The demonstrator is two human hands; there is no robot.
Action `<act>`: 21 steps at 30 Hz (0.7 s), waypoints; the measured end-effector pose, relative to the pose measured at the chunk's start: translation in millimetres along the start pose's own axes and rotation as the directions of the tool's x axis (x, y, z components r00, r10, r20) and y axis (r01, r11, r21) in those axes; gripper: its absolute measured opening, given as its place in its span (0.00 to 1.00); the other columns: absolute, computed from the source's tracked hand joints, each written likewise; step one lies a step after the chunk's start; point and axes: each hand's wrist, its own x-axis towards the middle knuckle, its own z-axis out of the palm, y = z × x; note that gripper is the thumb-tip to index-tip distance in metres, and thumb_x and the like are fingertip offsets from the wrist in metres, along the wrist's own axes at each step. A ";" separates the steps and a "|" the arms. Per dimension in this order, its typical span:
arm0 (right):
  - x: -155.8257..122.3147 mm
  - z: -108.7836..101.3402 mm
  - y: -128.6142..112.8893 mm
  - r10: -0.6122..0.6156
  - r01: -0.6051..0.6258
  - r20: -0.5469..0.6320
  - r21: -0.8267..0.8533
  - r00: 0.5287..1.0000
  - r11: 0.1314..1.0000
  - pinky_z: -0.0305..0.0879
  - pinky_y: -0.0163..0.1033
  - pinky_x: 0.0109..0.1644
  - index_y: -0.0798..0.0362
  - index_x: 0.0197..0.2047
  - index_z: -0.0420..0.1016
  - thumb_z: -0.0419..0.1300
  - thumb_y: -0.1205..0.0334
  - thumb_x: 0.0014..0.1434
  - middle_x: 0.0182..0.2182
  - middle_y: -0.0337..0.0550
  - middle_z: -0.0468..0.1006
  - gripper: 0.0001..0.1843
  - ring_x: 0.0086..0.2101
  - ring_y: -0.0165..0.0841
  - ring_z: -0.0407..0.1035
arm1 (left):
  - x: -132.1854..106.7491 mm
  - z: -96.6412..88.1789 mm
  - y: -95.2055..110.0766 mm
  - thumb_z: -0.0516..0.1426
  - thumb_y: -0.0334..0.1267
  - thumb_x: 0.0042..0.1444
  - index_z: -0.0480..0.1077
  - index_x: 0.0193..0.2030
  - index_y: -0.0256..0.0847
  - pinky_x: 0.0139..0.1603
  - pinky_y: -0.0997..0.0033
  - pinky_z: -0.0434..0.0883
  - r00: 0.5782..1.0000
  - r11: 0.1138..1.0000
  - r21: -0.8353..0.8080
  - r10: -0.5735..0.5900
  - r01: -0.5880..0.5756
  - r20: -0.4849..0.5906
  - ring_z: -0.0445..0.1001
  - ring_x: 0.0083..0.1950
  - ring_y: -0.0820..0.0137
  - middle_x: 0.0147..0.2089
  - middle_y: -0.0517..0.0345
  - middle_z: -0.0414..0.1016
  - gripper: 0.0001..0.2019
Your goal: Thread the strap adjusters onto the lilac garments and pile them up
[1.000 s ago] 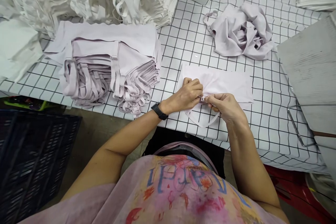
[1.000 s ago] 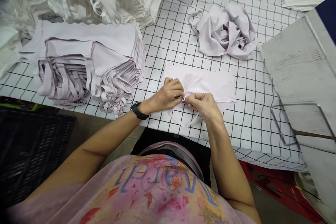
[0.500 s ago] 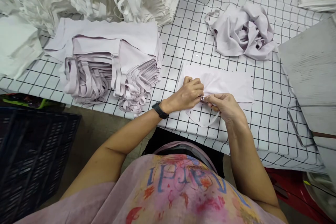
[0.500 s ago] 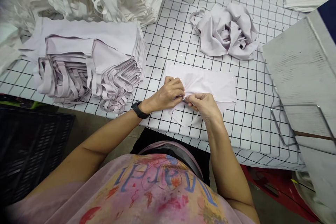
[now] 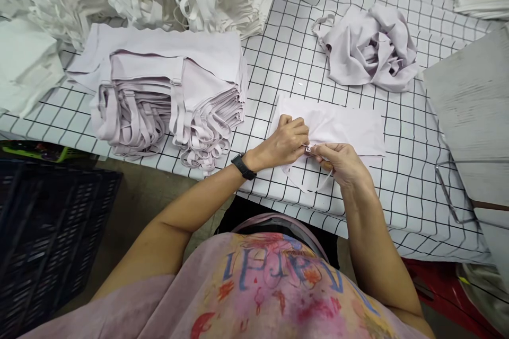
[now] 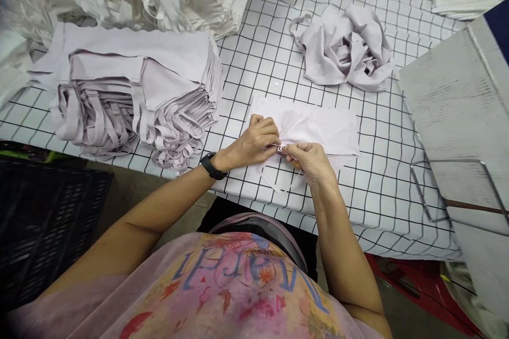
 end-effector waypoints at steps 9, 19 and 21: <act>-2.3 3.1 -2.2 -0.005 0.006 -0.013 0.022 1.000 1.000 0.37 0.33 0.19 0.56 0.14 0.71 0.70 0.60 0.40 0.16 0.38 0.66 0.14 0.16 0.19 0.49 | 0.6 0.7 -0.1 0.54 0.30 0.66 0.69 0.30 0.40 0.49 0.56 0.57 0.998 0.998 -0.026 -0.054 0.055 0.022 0.69 0.44 0.64 0.36 0.57 0.76 0.11; -1.1 4.1 -2.5 -0.007 0.008 -0.020 0.031 1.000 1.000 0.37 0.34 0.19 0.56 0.14 0.71 0.69 0.61 0.39 0.15 0.36 0.64 0.13 0.16 0.19 0.49 | -0.4 2.9 -1.7 0.55 0.31 0.66 0.67 0.29 0.40 0.49 0.56 0.57 0.999 0.998 -0.038 -0.054 0.054 0.010 0.69 0.45 0.63 0.35 0.56 0.76 0.12; -1.5 4.4 -3.0 -0.007 0.008 -0.024 0.027 1.000 1.000 0.37 0.34 0.19 0.56 0.14 0.71 0.69 0.60 0.39 0.15 0.36 0.64 0.13 0.16 0.20 0.49 | -0.2 2.5 -1.4 0.55 0.30 0.66 0.67 0.29 0.40 0.49 0.56 0.57 0.999 0.998 -0.033 -0.053 0.053 0.008 0.69 0.45 0.63 0.35 0.56 0.76 0.12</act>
